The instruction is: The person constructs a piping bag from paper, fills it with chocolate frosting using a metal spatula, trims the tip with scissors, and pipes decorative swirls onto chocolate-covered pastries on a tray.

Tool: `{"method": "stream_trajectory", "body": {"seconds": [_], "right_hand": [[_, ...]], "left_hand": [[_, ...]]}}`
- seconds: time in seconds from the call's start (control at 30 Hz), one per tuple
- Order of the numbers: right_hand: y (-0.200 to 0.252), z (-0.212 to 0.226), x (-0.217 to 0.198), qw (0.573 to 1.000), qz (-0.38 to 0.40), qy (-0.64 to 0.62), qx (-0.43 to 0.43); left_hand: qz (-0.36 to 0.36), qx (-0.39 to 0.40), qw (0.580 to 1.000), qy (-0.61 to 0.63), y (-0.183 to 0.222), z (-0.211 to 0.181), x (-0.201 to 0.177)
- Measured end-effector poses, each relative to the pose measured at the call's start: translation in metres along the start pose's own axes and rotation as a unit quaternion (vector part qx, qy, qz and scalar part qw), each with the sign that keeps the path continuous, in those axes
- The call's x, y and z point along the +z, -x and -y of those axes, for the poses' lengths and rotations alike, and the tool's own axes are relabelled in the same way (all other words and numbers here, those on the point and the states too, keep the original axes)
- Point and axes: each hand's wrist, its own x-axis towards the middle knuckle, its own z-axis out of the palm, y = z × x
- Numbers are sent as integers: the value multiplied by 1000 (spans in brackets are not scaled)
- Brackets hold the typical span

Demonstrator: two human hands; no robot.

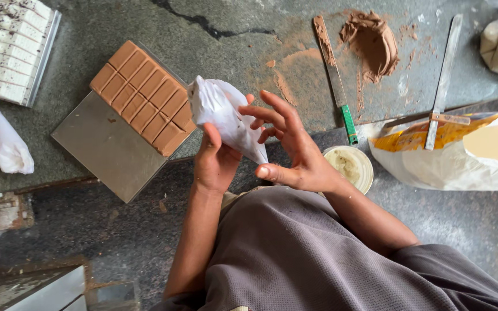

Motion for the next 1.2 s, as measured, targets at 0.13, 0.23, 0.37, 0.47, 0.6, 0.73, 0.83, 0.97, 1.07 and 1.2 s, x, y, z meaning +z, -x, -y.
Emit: {"method": "stream_trajectory", "body": {"seconds": [0.13,0.23,0.37,0.47,0.6,0.73,0.83,0.97,1.07,1.2], "right_hand": [[-10,3,6,996,31,89,4],[-11,-2,-9,991,-21,125,33],[-5,-41,-57,965,-190,124,134],[2,-121,-89,815,-180,540,110],[31,-203,-78,686,-21,667,292],[23,-164,-44,915,-101,235,313],[-20,-105,-22,987,-88,10,138],[-67,-58,7,973,-94,-205,45],[-87,-46,20,966,-170,-183,67],[-96,-36,44,977,-151,-143,37]], "left_hand": [[9,26,1000,-11,3,-11,-7],[10,56,998,-3,5,-23,-12],[-38,62,997,19,10,-32,-24],[-56,64,996,18,14,-32,-33],[-87,74,993,-23,8,-35,-29],[-121,25,971,-204,3,-31,-29],[-88,94,920,-369,-6,-16,-33],[-51,194,799,-567,-11,-7,-28],[-103,113,824,-545,-17,-17,-26],[-117,74,841,-522,-9,-34,-35]]}}
